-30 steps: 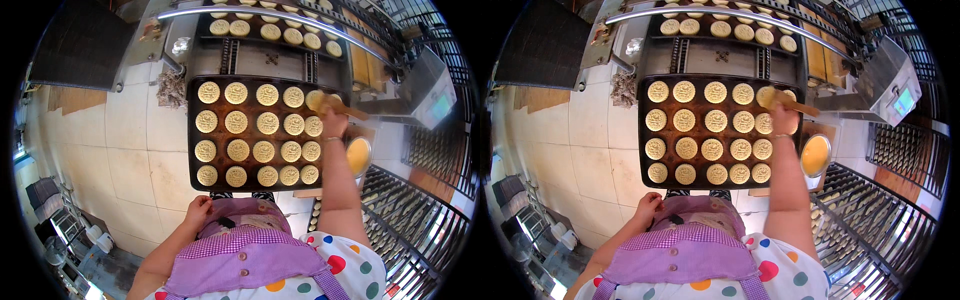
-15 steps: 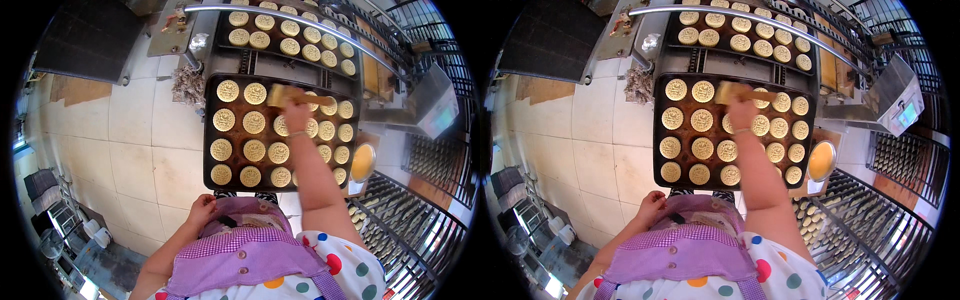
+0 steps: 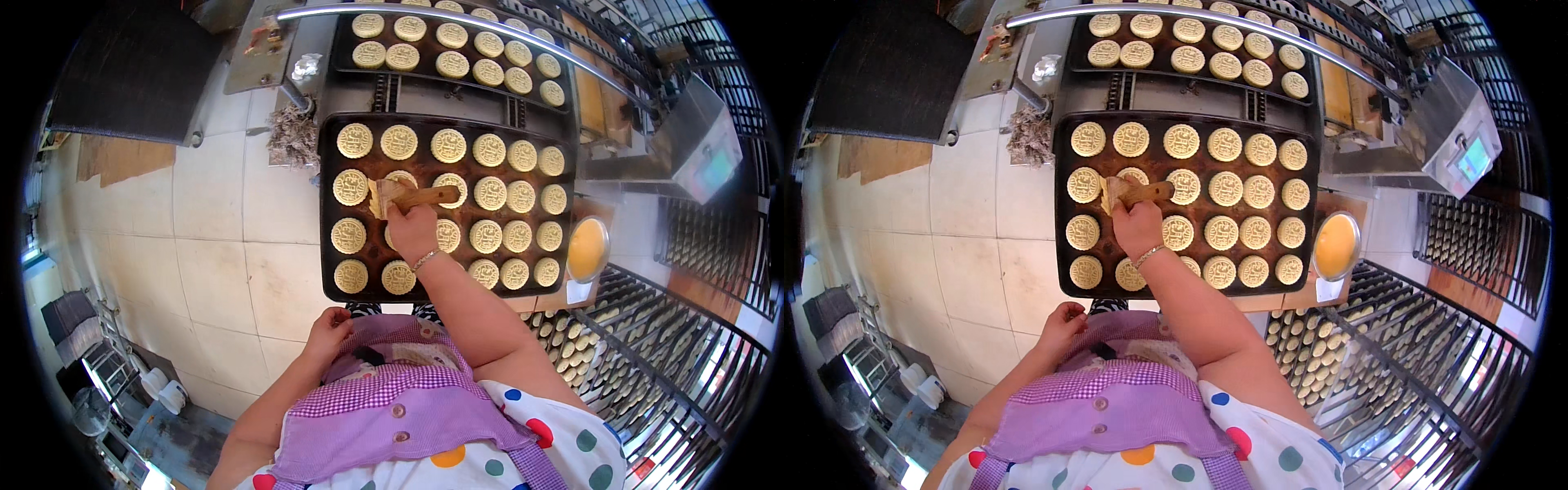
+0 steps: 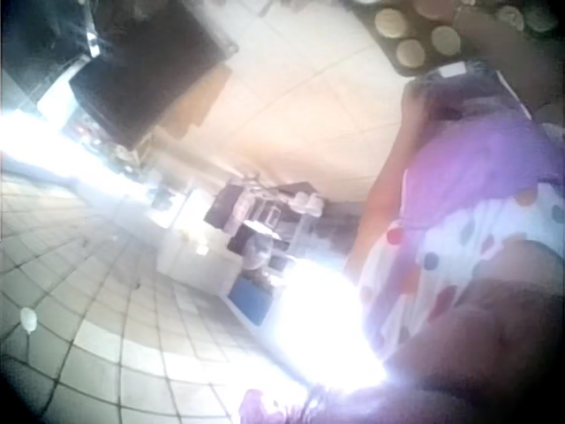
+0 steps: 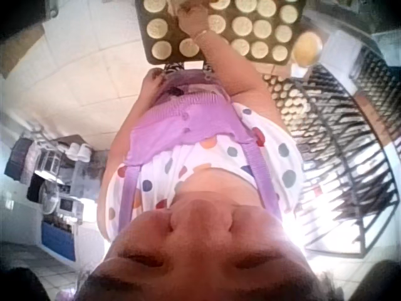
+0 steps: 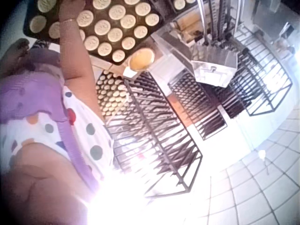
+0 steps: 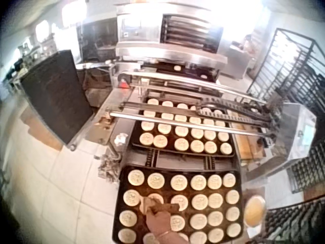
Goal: The person removes empty trays from a stack and places them into an industrial oven, then uses a brush to glaze circular pastry dough on a tray and places the tray onto a storage rack.
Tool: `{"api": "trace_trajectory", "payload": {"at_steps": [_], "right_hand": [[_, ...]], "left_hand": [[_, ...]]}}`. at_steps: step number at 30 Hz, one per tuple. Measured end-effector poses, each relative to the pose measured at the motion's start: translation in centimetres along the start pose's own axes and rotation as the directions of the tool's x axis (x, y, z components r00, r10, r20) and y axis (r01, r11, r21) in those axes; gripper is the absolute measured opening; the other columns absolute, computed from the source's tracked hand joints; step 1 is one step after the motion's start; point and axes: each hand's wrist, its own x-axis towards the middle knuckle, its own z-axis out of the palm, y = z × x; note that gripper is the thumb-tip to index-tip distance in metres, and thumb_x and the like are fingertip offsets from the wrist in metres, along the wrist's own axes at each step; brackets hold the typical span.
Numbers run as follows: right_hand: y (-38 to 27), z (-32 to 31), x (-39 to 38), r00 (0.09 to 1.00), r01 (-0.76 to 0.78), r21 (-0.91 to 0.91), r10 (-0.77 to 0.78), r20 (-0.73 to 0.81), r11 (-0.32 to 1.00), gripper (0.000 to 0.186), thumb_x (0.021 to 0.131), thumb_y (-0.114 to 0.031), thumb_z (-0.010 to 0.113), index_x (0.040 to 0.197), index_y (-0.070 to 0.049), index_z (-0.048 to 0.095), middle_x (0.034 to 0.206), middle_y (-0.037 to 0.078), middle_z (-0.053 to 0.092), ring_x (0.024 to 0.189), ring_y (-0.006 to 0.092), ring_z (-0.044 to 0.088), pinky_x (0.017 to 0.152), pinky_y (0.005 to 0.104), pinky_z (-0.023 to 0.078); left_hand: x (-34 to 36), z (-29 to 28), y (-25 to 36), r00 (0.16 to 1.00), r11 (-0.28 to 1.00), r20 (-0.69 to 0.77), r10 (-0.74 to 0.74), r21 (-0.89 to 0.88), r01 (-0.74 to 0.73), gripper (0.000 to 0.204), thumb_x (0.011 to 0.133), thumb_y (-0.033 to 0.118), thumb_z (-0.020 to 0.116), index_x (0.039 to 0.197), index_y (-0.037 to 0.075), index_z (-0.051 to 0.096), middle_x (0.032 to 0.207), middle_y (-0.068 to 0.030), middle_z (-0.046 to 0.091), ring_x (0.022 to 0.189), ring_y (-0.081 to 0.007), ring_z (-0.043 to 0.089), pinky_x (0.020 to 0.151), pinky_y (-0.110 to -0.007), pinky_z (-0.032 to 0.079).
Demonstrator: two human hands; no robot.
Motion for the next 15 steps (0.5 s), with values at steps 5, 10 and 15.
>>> {"api": "trace_trajectory", "payload": {"at_steps": [5, 10, 15], "right_hand": [[9.1, -11.5, 2.3, 0.925, -0.091, -0.089, 0.051, -0.376, 0.992, 0.032, 0.079, -0.024, 0.065, 0.097, 0.004, 0.063, 0.088, 0.02, 0.067, 0.083, 0.0328, 0.065, 0.069, 0.041, 0.051], [12.7, -22.1, 2.3, 0.762, 0.009, 0.004, -0.005, -0.647, 1.0, 0.03, 0.078, -0.023, 0.065, 0.089, 0.005, 0.063, 0.077, 0.019, 0.067, 0.072, 0.031, 0.067, 0.064, 0.0401, 0.052], [11.9, -13.4, 2.0, 0.938, 0.086, -0.135, -0.126, -0.322, 0.987, 0.027, 0.079, -0.025, 0.063, 0.087, 0.001, 0.066, 0.079, 0.024, 0.064, 0.081, 0.0383, 0.063, 0.069, 0.0442, 0.05]], "left_hand": [[-0.6, 0.4, -0.4, 1.0, 0.996, -0.02, 0.006, 0.089, -0.004, 0.024, 0.085, 0.008, 0.059, 0.106, -0.002, 0.053, 0.09, -0.0087, 0.059, 0.077, -0.0145, 0.058, 0.069, -0.026, 0.049], [-0.1, 0.0, -2.0, 0.999, 0.998, -0.035, -0.03, 0.053, 0.032, 0.023, 0.086, 0.008, 0.058, 0.106, -0.001, 0.052, 0.09, -0.0085, 0.059, 0.076, -0.0141, 0.058, 0.067, -0.026, 0.05], [0.0, 2.6, -0.3, 1.0, 0.999, 0.013, -0.029, 0.035, 0.028, 0.022, 0.086, 0.007, 0.059, 0.105, 0.0, 0.052, 0.087, -0.0068, 0.058, 0.074, -0.013, 0.057, 0.066, -0.025, 0.049]]}}
